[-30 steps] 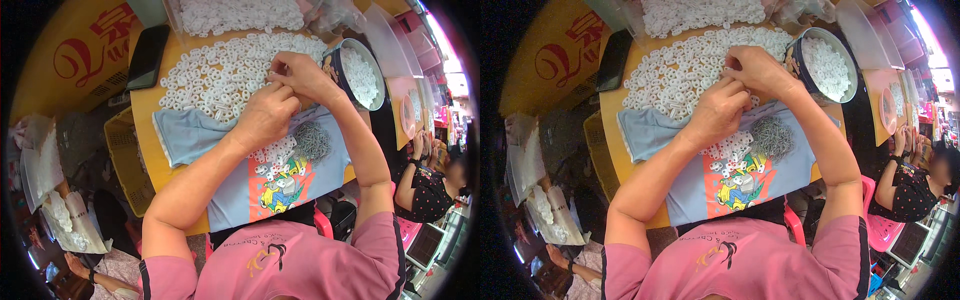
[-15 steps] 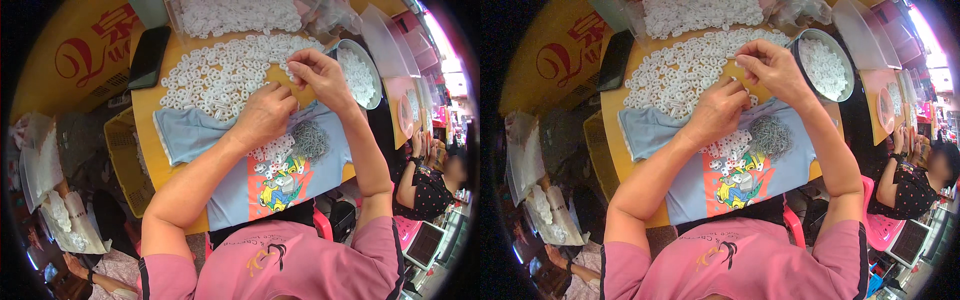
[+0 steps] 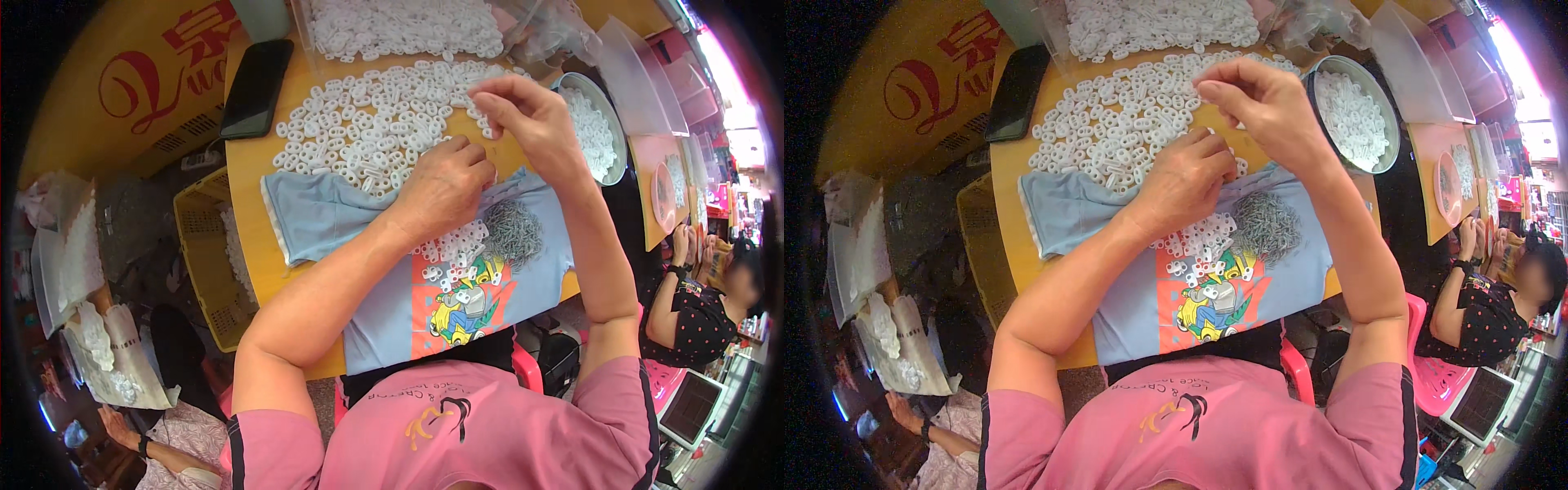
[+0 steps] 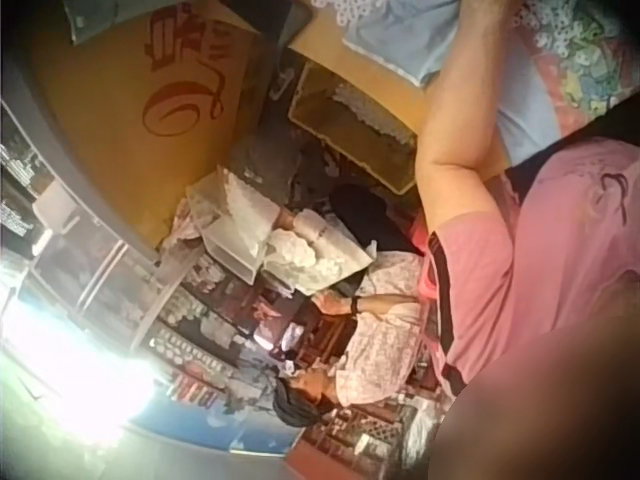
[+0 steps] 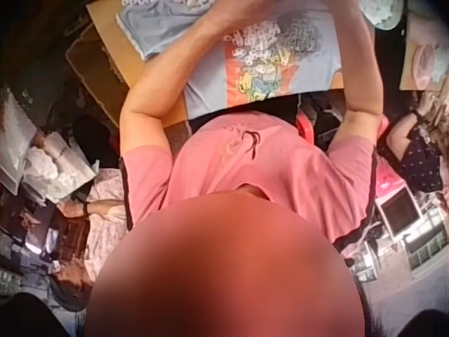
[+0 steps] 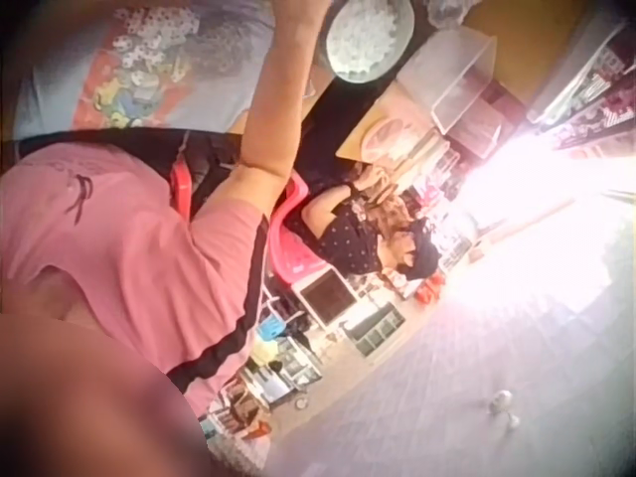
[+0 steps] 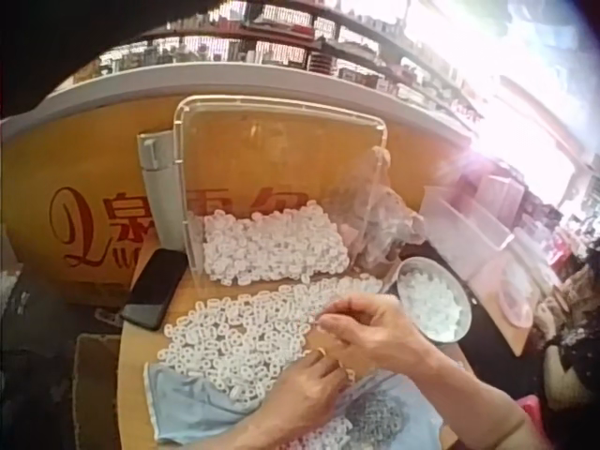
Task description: Sorting and arranging small white plastic clips or tags on a t-shirt at a workbench.
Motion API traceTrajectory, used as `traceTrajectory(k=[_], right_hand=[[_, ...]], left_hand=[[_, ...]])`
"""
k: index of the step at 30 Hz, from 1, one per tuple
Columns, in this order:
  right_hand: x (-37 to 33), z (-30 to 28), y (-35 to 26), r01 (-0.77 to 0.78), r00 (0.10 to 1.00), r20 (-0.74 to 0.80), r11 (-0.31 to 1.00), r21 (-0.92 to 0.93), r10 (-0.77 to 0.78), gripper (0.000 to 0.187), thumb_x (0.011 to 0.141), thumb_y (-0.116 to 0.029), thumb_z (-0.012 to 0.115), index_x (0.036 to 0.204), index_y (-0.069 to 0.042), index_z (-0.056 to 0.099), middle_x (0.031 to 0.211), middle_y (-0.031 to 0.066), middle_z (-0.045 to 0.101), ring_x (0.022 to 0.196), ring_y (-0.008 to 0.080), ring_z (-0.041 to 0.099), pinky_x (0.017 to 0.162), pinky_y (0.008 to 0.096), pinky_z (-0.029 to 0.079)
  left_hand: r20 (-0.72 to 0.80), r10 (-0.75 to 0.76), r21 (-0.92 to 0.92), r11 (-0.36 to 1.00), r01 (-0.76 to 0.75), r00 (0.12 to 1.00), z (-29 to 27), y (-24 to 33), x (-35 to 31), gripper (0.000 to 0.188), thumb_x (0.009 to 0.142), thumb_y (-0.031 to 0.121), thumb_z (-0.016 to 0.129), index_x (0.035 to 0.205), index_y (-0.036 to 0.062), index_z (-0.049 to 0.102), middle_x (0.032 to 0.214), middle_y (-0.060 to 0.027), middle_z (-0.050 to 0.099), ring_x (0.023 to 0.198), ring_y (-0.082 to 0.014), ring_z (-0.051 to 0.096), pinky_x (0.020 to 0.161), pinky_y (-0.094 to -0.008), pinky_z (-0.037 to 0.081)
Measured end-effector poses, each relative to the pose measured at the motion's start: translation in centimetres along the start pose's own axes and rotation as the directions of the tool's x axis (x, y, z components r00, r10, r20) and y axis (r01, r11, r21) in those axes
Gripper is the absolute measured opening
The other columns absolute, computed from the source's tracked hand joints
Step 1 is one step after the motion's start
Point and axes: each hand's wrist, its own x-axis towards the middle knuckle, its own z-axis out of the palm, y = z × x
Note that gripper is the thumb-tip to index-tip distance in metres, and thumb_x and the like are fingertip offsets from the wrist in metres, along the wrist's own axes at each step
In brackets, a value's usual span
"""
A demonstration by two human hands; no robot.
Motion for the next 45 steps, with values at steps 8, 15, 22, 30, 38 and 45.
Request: traceTrajectory(k=[8, 15, 22, 30, 38, 45], right_hand=[[-6.9, 0.1, -1.6, 0.161, 0.898, 0.428, 0.981, -0.103, -0.103, 0.015, 0.100, -0.007, 0.070, 0.111, 0.002, 0.075, 0.094, 0.0043, 0.073, 0.083, 0.0107, 0.065, 0.074, 0.0262, 0.052], [-3.8, 0.5, -0.8, 0.175, 0.978, 0.157, 0.955, -0.240, -0.140, 0.017, 0.097, -0.006, 0.072, 0.112, 0.002, 0.075, 0.093, 0.0111, 0.073, 0.084, 0.0211, 0.070, 0.074, 0.0337, 0.054], [2.0, 1.3, 3.1, 0.268, 0.963, 0.193, 0.767, -0.582, -0.190, 0.018, 0.097, -0.013, 0.070, 0.111, -0.002, 0.076, 0.100, 0.0156, 0.074, 0.090, 0.0325, 0.072, 0.080, 0.0396, 0.056], [2.9, 0.5, 2.6, 0.185, 0.950, 0.300, 0.929, -0.321, -0.086, 0.024, 0.098, -0.015, 0.067, 0.116, -0.001, 0.075, 0.107, 0.0159, 0.075, 0.102, 0.0294, 0.071, 0.090, 0.0384, 0.054], [3.2, 0.7, 3.8, 0.201, 0.943, 0.327, 0.882, -0.426, -0.057, 0.027, 0.102, -0.013, 0.061, 0.124, -0.001, 0.074, 0.115, 0.0165, 0.073, 0.105, 0.0317, 0.070, 0.093, 0.0400, 0.053], [3.3, 0.2, 4.8, 0.159, 0.984, 0.167, 0.760, -0.630, -0.068, 0.029, 0.102, -0.013, 0.061, 0.126, -0.002, 0.073, 0.115, 0.0150, 0.073, 0.108, 0.0275, 0.069, 0.096, 0.0377, 0.053]], left_hand=[[0.011, 0.005, -0.060, 0.998, -0.004, 1.000, -0.6, -0.2, 0.0, 0.015, 0.072, 0.008, 0.075, 0.086, 0.0077, 0.068, 0.088, -0.0092, 0.064, 0.086, -0.0318, 0.061, 0.075, -0.0453, 0.054], [-0.130, -0.068, -0.240, 0.970, 0.035, 0.989, 0.4, 0.0, 0.3, 0.016, 0.072, 0.004, 0.074, 0.087, 0.0060, 0.067, 0.091, -0.0100, 0.064, 0.092, -0.0340, 0.064, 0.078, -0.0465, 0.054], [-0.061, 0.031, -0.076, 0.996, -0.036, 0.998, -0.1, -0.3, 0.1, 0.012, 0.071, 0.001, 0.071, 0.082, 0.0042, 0.067, 0.095, -0.0134, 0.064, 0.096, -0.0355, 0.064, 0.079, -0.0468, 0.054], [0.026, -0.021, -0.032, 0.999, 0.021, 0.999, -0.1, 0.0, -0.1, 0.011, 0.069, 0.001, 0.070, 0.079, 0.0044, 0.068, 0.091, -0.0124, 0.063, 0.092, -0.0342, 0.063, 0.076, -0.0470, 0.053], [-0.010, -0.010, -0.041, 0.999, 0.009, 1.000, -0.3, 0.1, 0.0, 0.009, 0.070, 0.001, 0.069, 0.079, 0.0051, 0.067, 0.089, -0.0111, 0.062, 0.090, -0.0329, 0.062, 0.075, -0.0467, 0.053], [0.014, -0.020, -0.031, 0.999, 0.020, 1.000, -0.1, 0.1, 0.1, 0.008, 0.071, 0.002, 0.069, 0.079, 0.0052, 0.067, 0.087, -0.0110, 0.062, 0.089, -0.0326, 0.062, 0.074, -0.0466, 0.053]])
